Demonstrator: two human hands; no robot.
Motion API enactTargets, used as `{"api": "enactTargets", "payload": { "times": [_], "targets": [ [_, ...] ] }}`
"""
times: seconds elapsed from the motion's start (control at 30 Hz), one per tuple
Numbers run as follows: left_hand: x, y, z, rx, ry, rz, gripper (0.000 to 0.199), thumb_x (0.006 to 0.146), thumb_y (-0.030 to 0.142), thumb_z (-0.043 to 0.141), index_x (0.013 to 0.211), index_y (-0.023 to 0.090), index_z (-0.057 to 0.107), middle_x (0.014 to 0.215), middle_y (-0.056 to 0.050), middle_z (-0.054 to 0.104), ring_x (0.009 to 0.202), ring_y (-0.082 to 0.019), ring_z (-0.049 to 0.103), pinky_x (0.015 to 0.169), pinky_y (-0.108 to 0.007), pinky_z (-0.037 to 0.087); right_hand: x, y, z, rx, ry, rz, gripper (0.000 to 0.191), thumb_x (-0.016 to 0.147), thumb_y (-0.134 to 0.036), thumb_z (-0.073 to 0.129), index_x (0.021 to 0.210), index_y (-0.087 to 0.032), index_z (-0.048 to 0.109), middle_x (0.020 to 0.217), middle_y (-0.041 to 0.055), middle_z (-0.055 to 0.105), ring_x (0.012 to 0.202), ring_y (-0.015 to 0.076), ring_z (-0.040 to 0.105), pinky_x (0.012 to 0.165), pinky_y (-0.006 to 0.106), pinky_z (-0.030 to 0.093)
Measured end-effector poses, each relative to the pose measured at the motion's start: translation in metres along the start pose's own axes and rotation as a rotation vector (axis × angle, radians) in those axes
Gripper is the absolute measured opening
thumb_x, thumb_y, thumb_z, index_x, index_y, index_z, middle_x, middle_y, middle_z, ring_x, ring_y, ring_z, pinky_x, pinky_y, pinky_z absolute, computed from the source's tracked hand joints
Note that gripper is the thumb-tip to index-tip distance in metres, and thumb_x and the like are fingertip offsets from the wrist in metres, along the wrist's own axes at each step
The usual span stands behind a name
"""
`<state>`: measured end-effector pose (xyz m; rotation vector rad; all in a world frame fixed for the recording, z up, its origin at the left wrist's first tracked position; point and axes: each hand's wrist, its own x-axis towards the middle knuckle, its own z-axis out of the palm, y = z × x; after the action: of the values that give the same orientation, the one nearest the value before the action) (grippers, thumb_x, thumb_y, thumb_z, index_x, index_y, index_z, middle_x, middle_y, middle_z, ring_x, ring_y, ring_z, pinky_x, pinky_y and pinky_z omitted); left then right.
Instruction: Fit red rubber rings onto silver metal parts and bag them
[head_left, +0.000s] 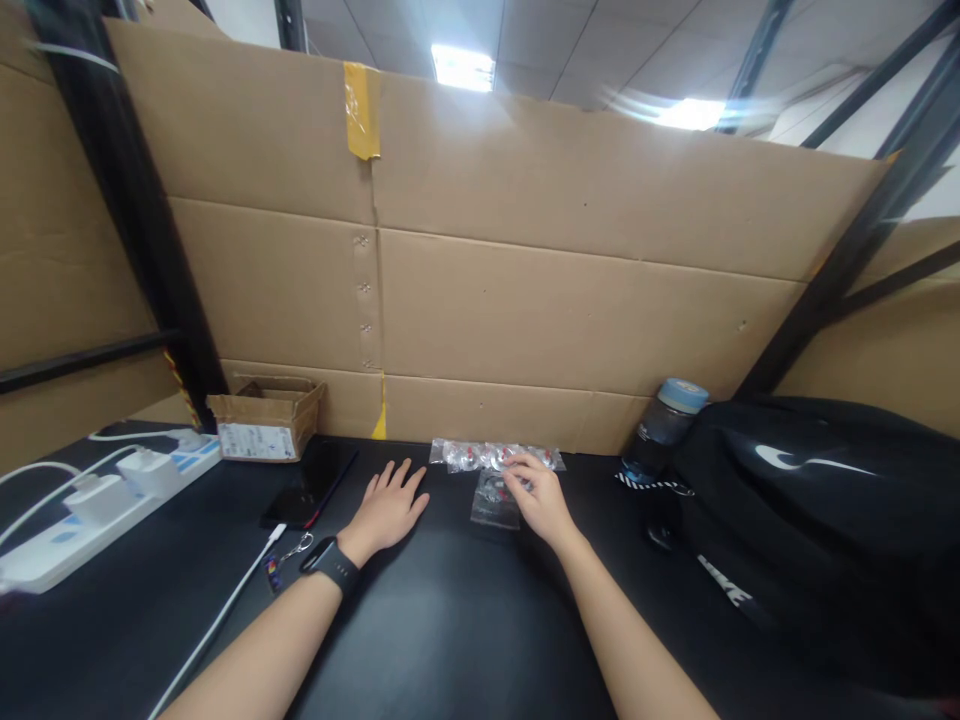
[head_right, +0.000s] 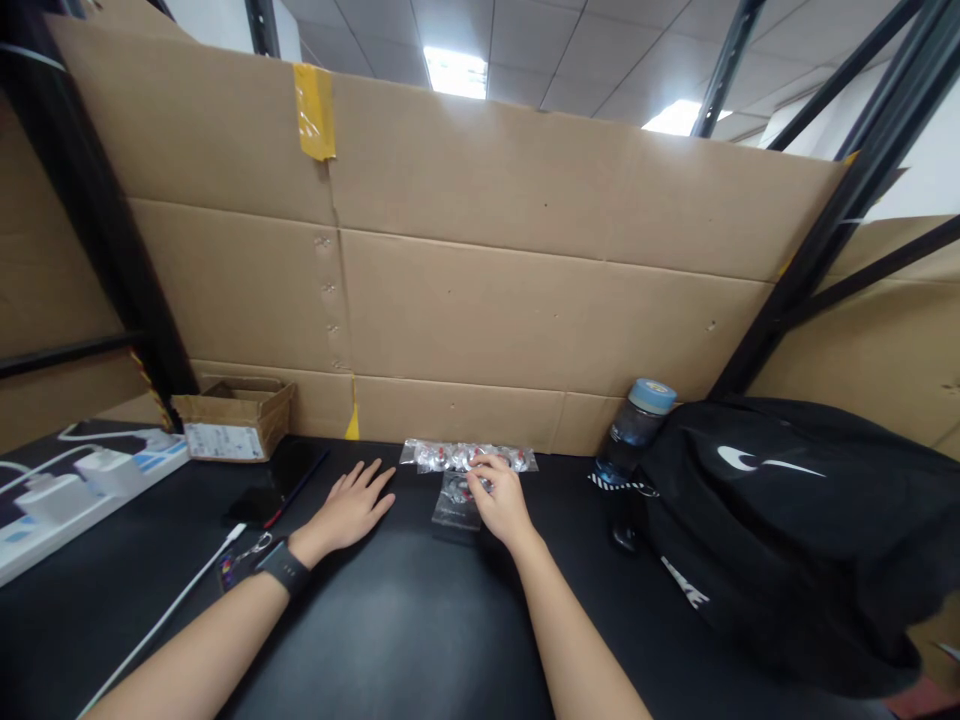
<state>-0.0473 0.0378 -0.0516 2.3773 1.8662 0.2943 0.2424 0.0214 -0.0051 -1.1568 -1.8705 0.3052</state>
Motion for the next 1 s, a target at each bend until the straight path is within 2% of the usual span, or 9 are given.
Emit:
{"api": "enactTargets", "payload": {
  "times": [0.43, 0.77, 0.87, 1.0],
  "targets": [
    [-0.001, 0.001, -0.002, -0.012, -0.007, -0.003, 0.062, 0.099, 0.055, 0.033, 0.154, 0.027, 0.039, 0.164, -0.010, 0.027, 0.151, -0.039, 0.021, 0.119, -0.055, 0.022, 0.001, 0.001, -0.001, 0.073, 0.019, 0.031, 0.028, 0.091, -0.035, 0.057, 0.074, -0.021, 0.075, 0.106, 0.0086, 0.071, 0.101, 0.0243, 0.066, 0.094, 0.036, 0.047],
    [0.000, -0.001, 0.000, -0.022, -0.005, -0.001, 0.062, 0.099, 0.054, 0.034, 0.154, 0.026, 0.039, 0.164, -0.010, 0.027, 0.151, -0.039, 0.020, 0.119, -0.055, 0.020, -0.001, -0.002, 0.001, 0.012, -0.047, 0.031, 0.027, 0.091, -0.032, 0.058, 0.073, -0.022, 0.076, 0.115, 0.0080, 0.070, 0.105, 0.0248, 0.064, 0.099, 0.039, 0.045],
    [0.000, 0.000, -0.001, -0.084, 0.028, 0.006, 0.060, 0.099, 0.055, 0.036, 0.151, 0.027, 0.045, 0.163, -0.010, 0.031, 0.151, -0.039, 0.021, 0.119, -0.056, 0.020, -0.001, -0.002, 0.004, 0.075, -0.058, 0.059, 0.027, 0.091, -0.034, 0.059, 0.074, -0.022, 0.077, 0.115, 0.0080, 0.069, 0.104, 0.0240, 0.064, 0.096, 0.037, 0.046],
    [-0.004, 0.017, -0.005, -0.337, 0.030, 0.131, 0.049, 0.101, 0.060, 0.030, 0.131, 0.039, 0.062, 0.154, 0.000, 0.047, 0.148, -0.031, 0.030, 0.117, -0.056, 0.022, -0.001, -0.001, 0.008, 0.182, -0.054, 0.110, 0.027, 0.090, -0.035, 0.061, 0.073, -0.021, 0.077, 0.112, 0.0084, 0.070, 0.106, 0.0246, 0.064, 0.096, 0.036, 0.044]
  ]
}}
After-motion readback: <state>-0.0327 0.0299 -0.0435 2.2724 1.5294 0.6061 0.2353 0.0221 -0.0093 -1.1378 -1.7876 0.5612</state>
